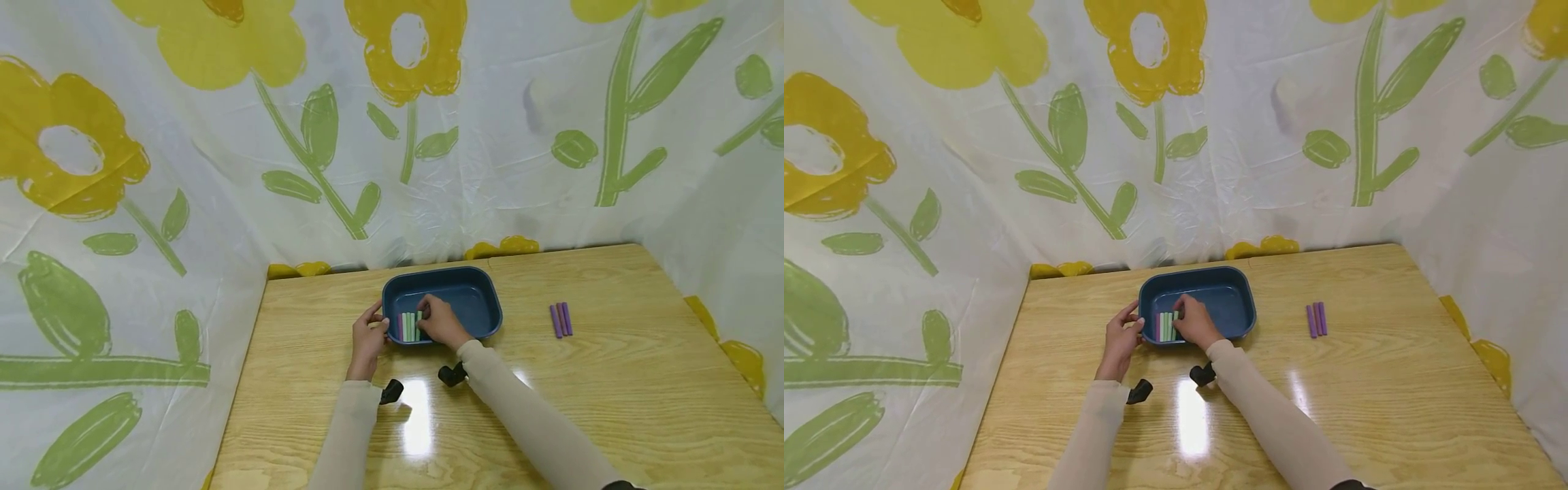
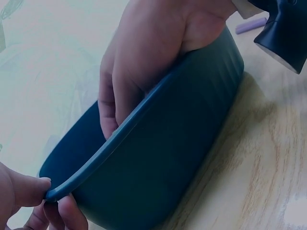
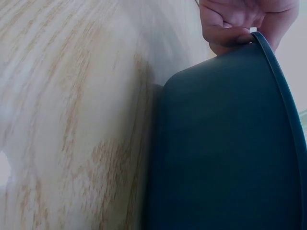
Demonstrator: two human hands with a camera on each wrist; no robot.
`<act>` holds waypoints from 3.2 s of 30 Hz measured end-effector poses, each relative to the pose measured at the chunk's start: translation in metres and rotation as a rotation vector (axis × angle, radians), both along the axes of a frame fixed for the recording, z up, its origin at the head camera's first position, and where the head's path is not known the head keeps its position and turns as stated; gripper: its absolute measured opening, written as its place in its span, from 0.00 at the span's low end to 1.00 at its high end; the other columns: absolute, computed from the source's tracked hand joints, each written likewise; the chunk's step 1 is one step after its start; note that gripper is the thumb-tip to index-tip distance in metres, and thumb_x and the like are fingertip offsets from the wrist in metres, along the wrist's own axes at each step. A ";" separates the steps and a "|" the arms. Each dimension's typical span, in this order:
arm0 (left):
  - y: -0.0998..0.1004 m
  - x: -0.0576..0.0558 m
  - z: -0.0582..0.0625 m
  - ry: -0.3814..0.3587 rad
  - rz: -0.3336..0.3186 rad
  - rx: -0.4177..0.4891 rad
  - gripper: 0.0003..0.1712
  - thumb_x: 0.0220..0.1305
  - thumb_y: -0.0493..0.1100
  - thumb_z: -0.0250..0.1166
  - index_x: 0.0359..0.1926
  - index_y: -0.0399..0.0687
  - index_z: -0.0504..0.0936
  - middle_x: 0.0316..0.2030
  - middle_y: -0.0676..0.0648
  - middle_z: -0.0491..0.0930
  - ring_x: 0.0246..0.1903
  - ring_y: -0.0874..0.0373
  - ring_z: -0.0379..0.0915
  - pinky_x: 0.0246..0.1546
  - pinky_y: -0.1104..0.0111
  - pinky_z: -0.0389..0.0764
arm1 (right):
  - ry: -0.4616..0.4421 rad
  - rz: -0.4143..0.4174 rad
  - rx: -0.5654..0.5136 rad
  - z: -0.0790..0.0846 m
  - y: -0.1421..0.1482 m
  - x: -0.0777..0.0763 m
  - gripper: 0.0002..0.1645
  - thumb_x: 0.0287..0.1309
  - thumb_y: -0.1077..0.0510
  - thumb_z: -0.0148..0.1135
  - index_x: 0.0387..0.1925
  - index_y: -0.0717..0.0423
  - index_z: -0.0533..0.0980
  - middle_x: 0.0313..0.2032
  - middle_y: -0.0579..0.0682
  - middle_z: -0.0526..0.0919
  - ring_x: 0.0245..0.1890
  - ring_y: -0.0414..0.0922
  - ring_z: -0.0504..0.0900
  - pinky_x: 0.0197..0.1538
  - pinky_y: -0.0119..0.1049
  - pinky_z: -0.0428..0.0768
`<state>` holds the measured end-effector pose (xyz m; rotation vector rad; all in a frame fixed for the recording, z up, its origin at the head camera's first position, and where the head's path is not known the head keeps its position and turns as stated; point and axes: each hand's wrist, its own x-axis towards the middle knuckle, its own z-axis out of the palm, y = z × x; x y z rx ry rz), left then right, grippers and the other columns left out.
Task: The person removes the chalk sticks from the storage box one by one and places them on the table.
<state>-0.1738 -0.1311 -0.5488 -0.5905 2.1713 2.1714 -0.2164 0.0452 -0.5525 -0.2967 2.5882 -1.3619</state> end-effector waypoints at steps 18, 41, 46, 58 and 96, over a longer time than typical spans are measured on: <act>0.002 0.001 0.003 -0.021 0.011 -0.023 0.27 0.75 0.29 0.60 0.72 0.43 0.78 0.46 0.43 0.72 0.31 0.57 0.70 0.33 0.67 0.79 | 0.209 -0.111 -0.328 0.005 0.011 0.007 0.16 0.65 0.71 0.68 0.54 0.68 0.82 0.41 0.61 0.84 0.37 0.52 0.85 0.39 0.39 0.83; 0.002 0.001 0.003 -0.023 0.013 -0.015 0.26 0.76 0.28 0.60 0.72 0.41 0.77 0.46 0.44 0.72 0.27 0.59 0.69 0.30 0.69 0.78 | 0.219 -0.355 -0.399 0.012 0.129 0.025 0.19 0.70 0.69 0.65 0.60 0.71 0.77 0.51 0.69 0.80 0.36 0.31 0.82 0.40 0.28 0.83; 0.002 0.001 0.003 -0.012 0.007 -0.013 0.27 0.75 0.27 0.60 0.72 0.40 0.77 0.45 0.44 0.72 0.27 0.59 0.69 0.29 0.69 0.78 | 0.214 -0.402 -0.375 0.005 0.156 0.033 0.20 0.71 0.68 0.65 0.61 0.72 0.75 0.52 0.69 0.80 0.36 0.28 0.81 0.39 0.27 0.84; 0.001 0.003 0.000 0.016 -0.018 0.002 0.28 0.75 0.26 0.58 0.73 0.38 0.75 0.45 0.43 0.71 0.27 0.58 0.69 0.28 0.68 0.78 | 0.226 -0.479 -0.334 0.000 0.212 0.052 0.21 0.74 0.67 0.61 0.63 0.74 0.72 0.47 0.52 0.79 0.37 0.27 0.80 0.37 0.27 0.84; 0.002 0.001 0.002 0.002 -0.016 0.011 0.27 0.76 0.27 0.58 0.73 0.40 0.76 0.46 0.43 0.70 0.30 0.56 0.70 0.29 0.70 0.77 | 0.200 -0.470 0.055 -0.021 0.284 0.035 0.19 0.73 0.67 0.61 0.61 0.73 0.76 0.51 0.73 0.82 0.49 0.67 0.83 0.40 0.27 0.75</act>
